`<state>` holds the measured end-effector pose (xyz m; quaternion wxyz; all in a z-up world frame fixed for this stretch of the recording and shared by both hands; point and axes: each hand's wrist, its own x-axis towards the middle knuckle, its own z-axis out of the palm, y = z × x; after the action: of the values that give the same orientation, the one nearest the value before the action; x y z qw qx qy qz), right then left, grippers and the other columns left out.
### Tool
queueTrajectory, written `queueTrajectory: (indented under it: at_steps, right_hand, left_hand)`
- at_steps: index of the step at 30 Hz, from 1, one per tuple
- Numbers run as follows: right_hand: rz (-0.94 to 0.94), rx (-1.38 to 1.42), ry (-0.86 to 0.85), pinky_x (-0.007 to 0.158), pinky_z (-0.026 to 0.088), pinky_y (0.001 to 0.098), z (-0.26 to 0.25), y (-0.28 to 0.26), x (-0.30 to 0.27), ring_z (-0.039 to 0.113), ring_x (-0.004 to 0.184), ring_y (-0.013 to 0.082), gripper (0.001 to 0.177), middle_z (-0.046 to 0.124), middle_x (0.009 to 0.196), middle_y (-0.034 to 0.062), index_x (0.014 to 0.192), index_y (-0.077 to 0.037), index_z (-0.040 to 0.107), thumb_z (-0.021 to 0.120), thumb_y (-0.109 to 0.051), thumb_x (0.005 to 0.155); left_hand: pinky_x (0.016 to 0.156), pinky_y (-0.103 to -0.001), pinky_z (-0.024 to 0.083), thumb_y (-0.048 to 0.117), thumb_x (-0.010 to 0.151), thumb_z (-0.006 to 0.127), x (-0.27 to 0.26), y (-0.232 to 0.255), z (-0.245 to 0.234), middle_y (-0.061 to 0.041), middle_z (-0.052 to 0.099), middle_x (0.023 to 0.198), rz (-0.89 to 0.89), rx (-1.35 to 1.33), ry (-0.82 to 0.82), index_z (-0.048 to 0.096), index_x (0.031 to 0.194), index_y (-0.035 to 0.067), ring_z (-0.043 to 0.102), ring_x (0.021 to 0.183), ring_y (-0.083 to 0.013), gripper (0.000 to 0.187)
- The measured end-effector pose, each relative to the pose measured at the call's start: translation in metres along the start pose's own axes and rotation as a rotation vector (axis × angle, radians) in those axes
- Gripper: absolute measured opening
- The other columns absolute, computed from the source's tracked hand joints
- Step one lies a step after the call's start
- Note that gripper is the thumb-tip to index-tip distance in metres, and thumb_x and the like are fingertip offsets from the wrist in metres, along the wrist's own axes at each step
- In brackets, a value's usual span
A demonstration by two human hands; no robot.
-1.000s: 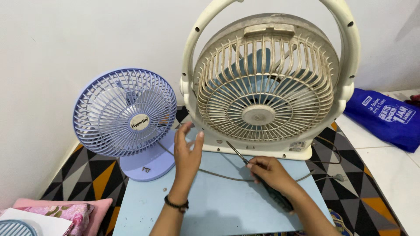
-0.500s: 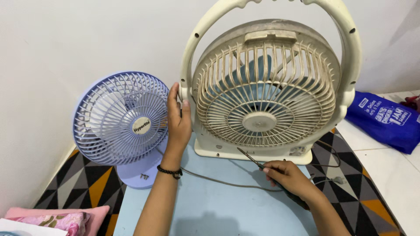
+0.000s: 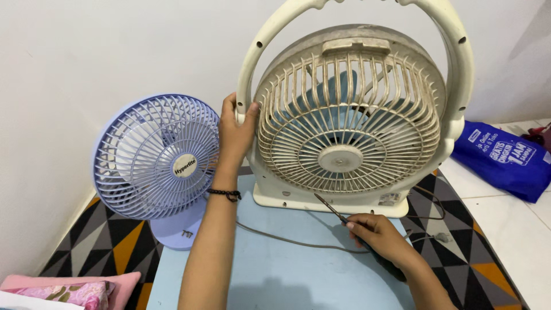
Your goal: The person assembles a white table fan by securing the central hub with a screwdriver, attaching the front grille, and fastening the base screws. The person uses a screwdriver to tighten the hub and base screws, then aligns and snaps the grille into place.
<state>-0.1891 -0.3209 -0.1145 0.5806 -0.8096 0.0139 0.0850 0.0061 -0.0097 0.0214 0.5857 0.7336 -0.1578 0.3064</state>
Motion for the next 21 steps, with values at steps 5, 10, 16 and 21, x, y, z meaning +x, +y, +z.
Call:
queueTrajectory:
  at_steps: [5, 10, 16, 21]
  right_hand:
    - [0.067, 0.025, -0.038, 0.057, 0.054, 0.0291, 0.001, -0.004, -0.008, 0.066, 0.055, 0.015, 0.025, 0.068, 0.066, 0.0071, 0.091, 0.005, 0.074, 0.066, -0.018, 0.092]
    - [0.006, 0.039, -0.085, 0.056, 0.054, 0.029, 0.006, -0.003, -0.013, 0.068, 0.053, 0.0163, 0.023, 0.069, 0.066, 0.0087, 0.086, 0.006, 0.072, 0.067, -0.016, 0.092]
    - [0.053, 0.042, -0.063, 0.051, 0.053, 0.0304, 0.002, -0.006, -0.016, 0.065, 0.05, 0.0168, 0.023, 0.068, 0.063, 0.0099, 0.084, 0.006, 0.07, 0.068, -0.015, 0.091]
    - [0.035, 0.03, -0.056, 0.049, 0.052, 0.0297, -0.001, -0.012, -0.028, 0.063, 0.048, 0.0159, 0.024, 0.066, 0.061, 0.0094, 0.084, 0.005, 0.071, 0.068, -0.017, 0.092]
  left_hand:
    - [0.088, -0.034, 0.057, 0.031, 0.094, 0.074, 0.003, 0.009, -0.005, -0.014, 0.073, 0.115, 0.03, 0.053, 0.012, 0.058, 0.129, 0.001, 0.072, 0.103, -0.0221, 0.049]
    - [0.083, -0.034, 0.058, 0.033, 0.09, 0.077, 0.005, 0.016, -0.003, -0.014, 0.074, 0.109, -0.05, 0.054, 0.054, 0.059, 0.121, 0.001, 0.073, 0.097, -0.0218, 0.048]
    - [0.077, -0.033, 0.058, 0.034, 0.086, 0.081, 0.011, 0.015, 0.008, -0.012, 0.076, 0.101, -0.117, 0.119, 0.152, 0.063, 0.112, 0.002, 0.075, 0.087, -0.0207, 0.045]
    - [0.076, -0.033, 0.058, 0.035, 0.083, 0.083, 0.015, 0.012, 0.007, -0.012, 0.077, 0.098, -0.102, 0.098, 0.172, 0.065, 0.109, 0.002, 0.075, 0.085, -0.0213, 0.046]
